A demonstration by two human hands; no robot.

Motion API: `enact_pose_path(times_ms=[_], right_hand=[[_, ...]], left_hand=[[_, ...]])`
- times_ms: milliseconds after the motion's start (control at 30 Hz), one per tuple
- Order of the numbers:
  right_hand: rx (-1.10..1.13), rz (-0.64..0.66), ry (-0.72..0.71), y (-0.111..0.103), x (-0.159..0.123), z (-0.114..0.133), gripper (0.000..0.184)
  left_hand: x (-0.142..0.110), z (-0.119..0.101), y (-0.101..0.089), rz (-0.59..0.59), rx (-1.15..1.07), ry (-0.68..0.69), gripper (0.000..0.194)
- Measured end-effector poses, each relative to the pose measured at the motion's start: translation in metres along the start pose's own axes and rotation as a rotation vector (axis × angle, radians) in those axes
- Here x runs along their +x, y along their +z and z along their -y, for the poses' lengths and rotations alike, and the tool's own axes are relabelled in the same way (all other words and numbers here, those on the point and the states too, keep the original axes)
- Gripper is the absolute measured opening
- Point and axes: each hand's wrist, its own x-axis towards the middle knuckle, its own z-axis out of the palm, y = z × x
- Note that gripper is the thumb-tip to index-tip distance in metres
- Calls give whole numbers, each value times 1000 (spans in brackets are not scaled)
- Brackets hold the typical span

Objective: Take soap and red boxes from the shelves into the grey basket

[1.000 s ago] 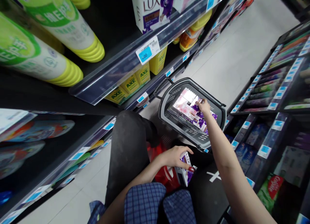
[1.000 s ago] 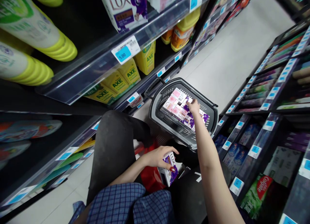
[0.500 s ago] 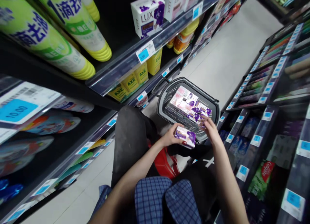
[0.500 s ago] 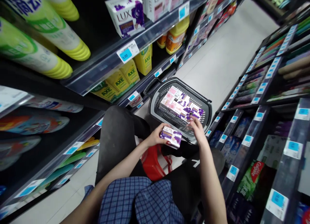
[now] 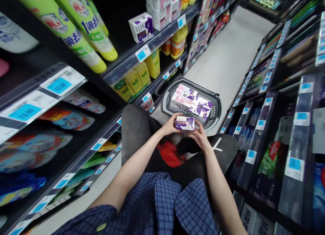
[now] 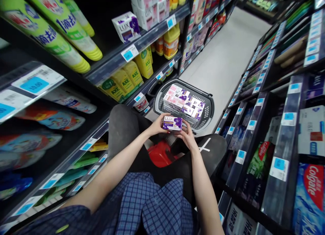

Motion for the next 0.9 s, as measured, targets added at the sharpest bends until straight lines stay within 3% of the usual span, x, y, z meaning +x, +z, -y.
enact_pose_path(times_ms=[200, 400, 467, 567, 667, 833, 900], right_hand=[[-60, -118, 58, 5, 4, -6, 60], [-96, -114, 37, 8, 3, -3, 53], [-93, -146, 97, 8, 3, -2, 44], [-106, -187, 247, 9, 4, -4, 26], [-131, -177, 355, 10, 4, -6, 37], [-183, -186, 466, 10, 4, -7, 44], [-203, -208, 482, 10, 5, -7, 45]], left_hand=[[-12, 4, -3, 51, 70, 21, 78], [-16, -1, -3, 1, 97, -38, 83], [-15, -3, -2, -43, 59, -66, 83], [-14, -5, -1, -85, -52, -251, 63], [-14, -8, 0, -79, -163, -508, 42], [-12, -10, -1, -130, -241, -804, 39], [-11, -10, 0, -124, -252, -863, 41]])
